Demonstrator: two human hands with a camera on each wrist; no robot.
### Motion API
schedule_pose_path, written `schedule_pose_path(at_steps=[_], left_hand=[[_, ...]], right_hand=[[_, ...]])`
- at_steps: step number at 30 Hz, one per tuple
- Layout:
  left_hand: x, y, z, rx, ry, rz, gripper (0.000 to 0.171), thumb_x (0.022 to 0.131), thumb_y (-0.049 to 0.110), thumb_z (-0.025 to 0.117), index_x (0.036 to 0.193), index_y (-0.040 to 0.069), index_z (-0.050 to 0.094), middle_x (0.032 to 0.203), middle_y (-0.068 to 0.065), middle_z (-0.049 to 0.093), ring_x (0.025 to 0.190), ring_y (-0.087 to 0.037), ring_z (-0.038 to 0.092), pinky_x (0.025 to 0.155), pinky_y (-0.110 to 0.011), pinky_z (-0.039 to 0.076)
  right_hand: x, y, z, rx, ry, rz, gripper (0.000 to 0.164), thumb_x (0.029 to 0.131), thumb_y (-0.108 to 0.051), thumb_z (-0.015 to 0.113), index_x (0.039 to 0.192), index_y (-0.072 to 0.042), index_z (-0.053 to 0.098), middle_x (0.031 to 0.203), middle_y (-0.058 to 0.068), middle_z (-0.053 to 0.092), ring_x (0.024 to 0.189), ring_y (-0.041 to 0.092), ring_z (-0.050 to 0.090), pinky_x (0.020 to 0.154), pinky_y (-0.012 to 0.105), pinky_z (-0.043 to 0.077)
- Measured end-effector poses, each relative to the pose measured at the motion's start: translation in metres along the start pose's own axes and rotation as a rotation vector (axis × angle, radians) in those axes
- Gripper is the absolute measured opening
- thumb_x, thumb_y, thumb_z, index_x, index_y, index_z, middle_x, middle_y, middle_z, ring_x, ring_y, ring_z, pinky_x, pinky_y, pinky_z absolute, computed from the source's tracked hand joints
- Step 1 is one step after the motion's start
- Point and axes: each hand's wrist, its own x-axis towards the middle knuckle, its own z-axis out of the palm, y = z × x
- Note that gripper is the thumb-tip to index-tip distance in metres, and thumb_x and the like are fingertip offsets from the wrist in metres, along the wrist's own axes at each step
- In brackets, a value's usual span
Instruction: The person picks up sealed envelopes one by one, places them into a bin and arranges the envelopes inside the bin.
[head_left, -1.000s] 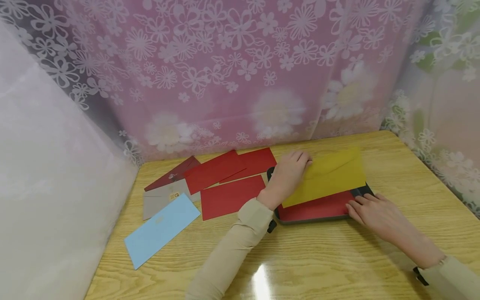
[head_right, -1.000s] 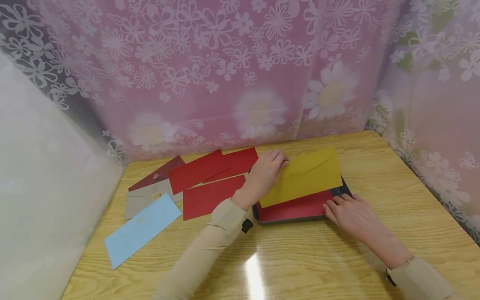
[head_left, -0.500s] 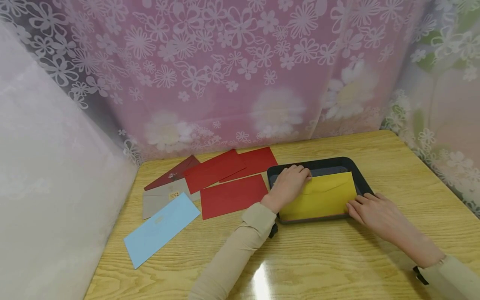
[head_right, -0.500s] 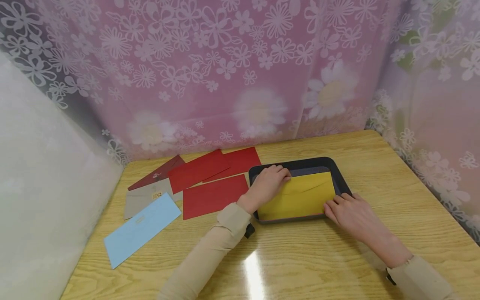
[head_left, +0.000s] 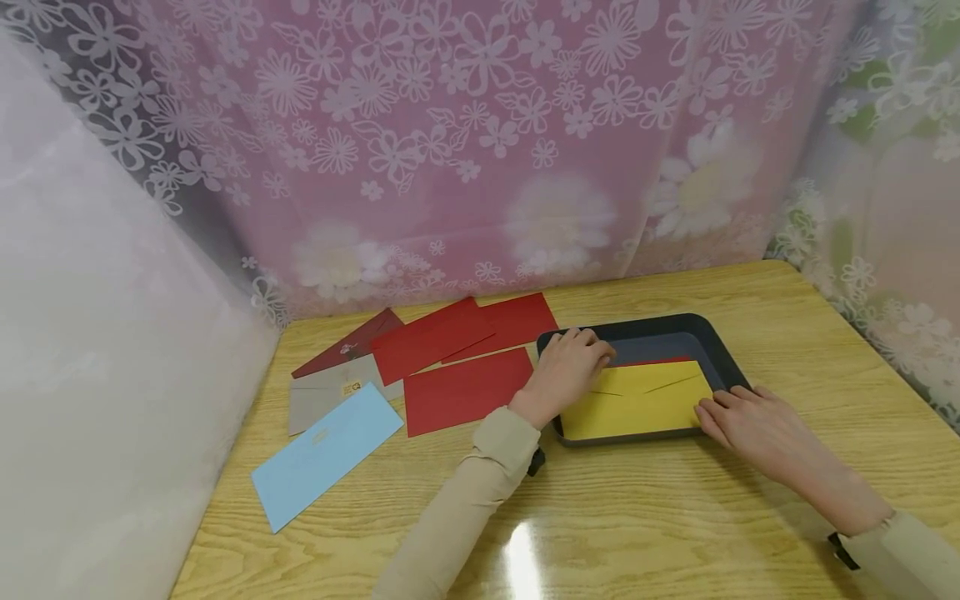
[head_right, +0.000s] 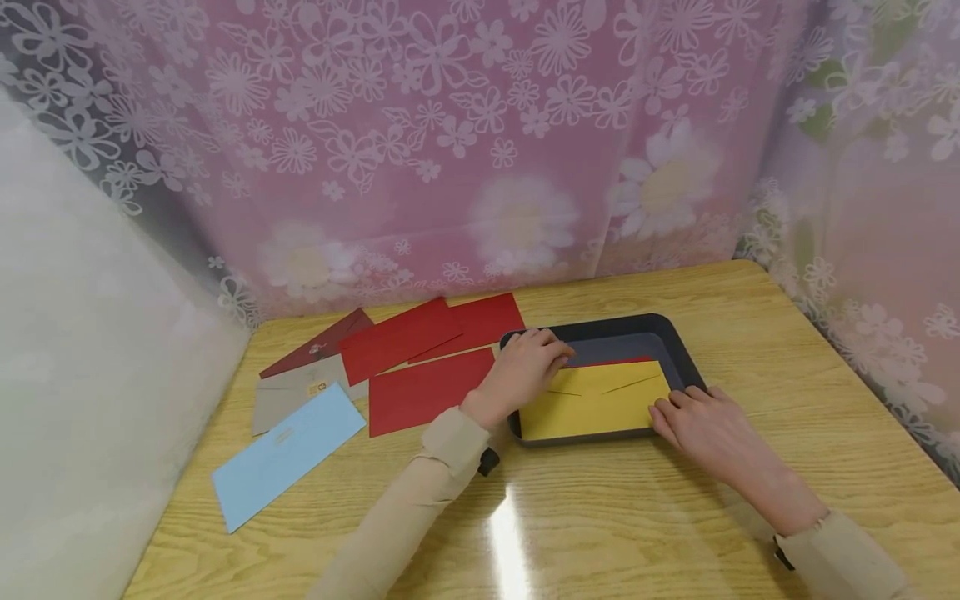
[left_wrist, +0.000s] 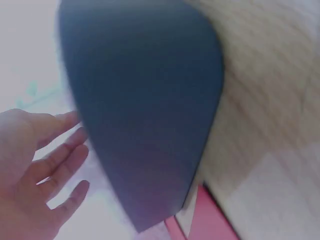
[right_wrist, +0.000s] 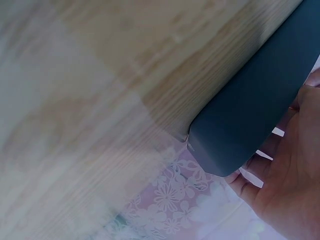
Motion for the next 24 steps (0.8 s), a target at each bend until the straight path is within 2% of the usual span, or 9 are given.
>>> schedule_pose_path(at_steps=[7,15,19,24], left_hand=[[-0.011,-0.019,-0.019,-0.022,0.138,-0.028,0.022,0.106,0.027,0.056,0.120,0.023,0.072,0.112,0.007,0.069,0.103,-0.011,0.063,0.083,-0.025,0.048],[-0.035,-0.055,-0.021,-0.026,0.252,-0.109,0.017,0.103,0.024,0.062,0.115,0.020,0.073,0.107,0.004,0.069,0.095,-0.012,0.063,0.077,-0.026,0.049],[-0.052,-0.073,-0.019,-0.044,0.251,-0.160,0.015,0.100,0.021,0.067,0.113,0.017,0.074,0.104,0.002,0.069,0.091,-0.015,0.063,0.074,-0.029,0.049],[-0.074,-0.095,-0.014,-0.056,0.185,-0.253,0.015,0.100,0.021,0.068,0.112,0.017,0.074,0.105,0.000,0.068,0.092,-0.017,0.063,0.077,-0.034,0.051]], right_hand=[[0.000,0.001,0.000,-0.011,-0.012,-0.023,0.055,0.113,-0.034,0.007,0.074,-0.015,0.042,0.066,-0.004,0.027,0.058,0.013,0.021,0.054,0.027,0.016],[0.001,0.001,0.001,-0.006,0.001,-0.022,0.055,0.113,-0.035,0.009,0.073,-0.015,0.041,0.066,-0.004,0.026,0.057,0.013,0.021,0.053,0.027,0.016],[0.001,0.001,0.000,-0.003,0.015,-0.022,0.055,0.114,-0.035,0.010,0.073,-0.015,0.041,0.066,-0.004,0.026,0.057,0.013,0.022,0.052,0.027,0.017],[0.001,0.000,0.000,-0.002,0.013,-0.021,0.055,0.114,-0.035,0.009,0.073,-0.015,0.041,0.066,-0.004,0.026,0.057,0.014,0.022,0.052,0.028,0.017]])
